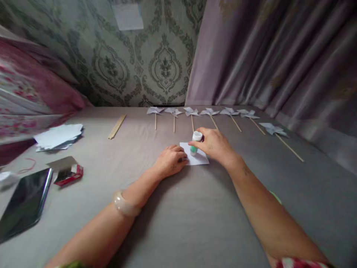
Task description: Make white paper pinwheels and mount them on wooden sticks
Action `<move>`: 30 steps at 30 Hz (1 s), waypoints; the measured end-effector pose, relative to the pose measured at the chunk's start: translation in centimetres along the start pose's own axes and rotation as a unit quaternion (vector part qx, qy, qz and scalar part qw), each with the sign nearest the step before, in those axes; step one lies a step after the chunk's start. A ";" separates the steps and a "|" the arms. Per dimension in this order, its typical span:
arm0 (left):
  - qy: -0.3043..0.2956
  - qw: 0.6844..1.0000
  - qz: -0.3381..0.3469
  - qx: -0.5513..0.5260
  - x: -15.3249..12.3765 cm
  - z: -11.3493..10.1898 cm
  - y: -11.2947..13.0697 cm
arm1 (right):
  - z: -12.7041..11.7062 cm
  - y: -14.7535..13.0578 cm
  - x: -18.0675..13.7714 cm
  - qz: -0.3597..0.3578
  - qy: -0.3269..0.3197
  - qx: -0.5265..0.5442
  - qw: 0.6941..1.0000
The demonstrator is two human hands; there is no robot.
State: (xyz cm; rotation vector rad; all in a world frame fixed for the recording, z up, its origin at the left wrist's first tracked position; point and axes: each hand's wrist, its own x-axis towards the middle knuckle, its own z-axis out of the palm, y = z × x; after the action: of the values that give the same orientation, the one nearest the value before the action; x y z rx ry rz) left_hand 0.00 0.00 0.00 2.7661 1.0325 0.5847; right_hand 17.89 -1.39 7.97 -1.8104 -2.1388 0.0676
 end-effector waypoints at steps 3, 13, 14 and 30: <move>0.002 1.000 0.000 -0.003 0.0 -0.1 0.0 | -0.4 0.6 -0.1 -0.033 -0.033 0.051 0.998; 0.003 1.000 -0.008 -0.008 -0.1 -0.2 0.1 | 0.4 -0.4 -0.2 0.022 0.026 -0.038 0.999; 0.003 1.000 -0.008 -0.007 -0.1 -0.2 0.1 | 0.6 -0.5 -0.2 0.028 0.035 -0.040 0.998; 0.003 1.000 -0.005 -0.007 -0.1 -0.1 0.0 | 0.8 1.3 0.3 -0.097 -0.027 0.116 0.988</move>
State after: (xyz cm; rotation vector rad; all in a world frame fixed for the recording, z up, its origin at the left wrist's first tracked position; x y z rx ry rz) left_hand -0.12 -0.10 0.08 2.7483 1.0387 0.5971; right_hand 18.83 -0.70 7.01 -1.4814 -2.2292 0.3082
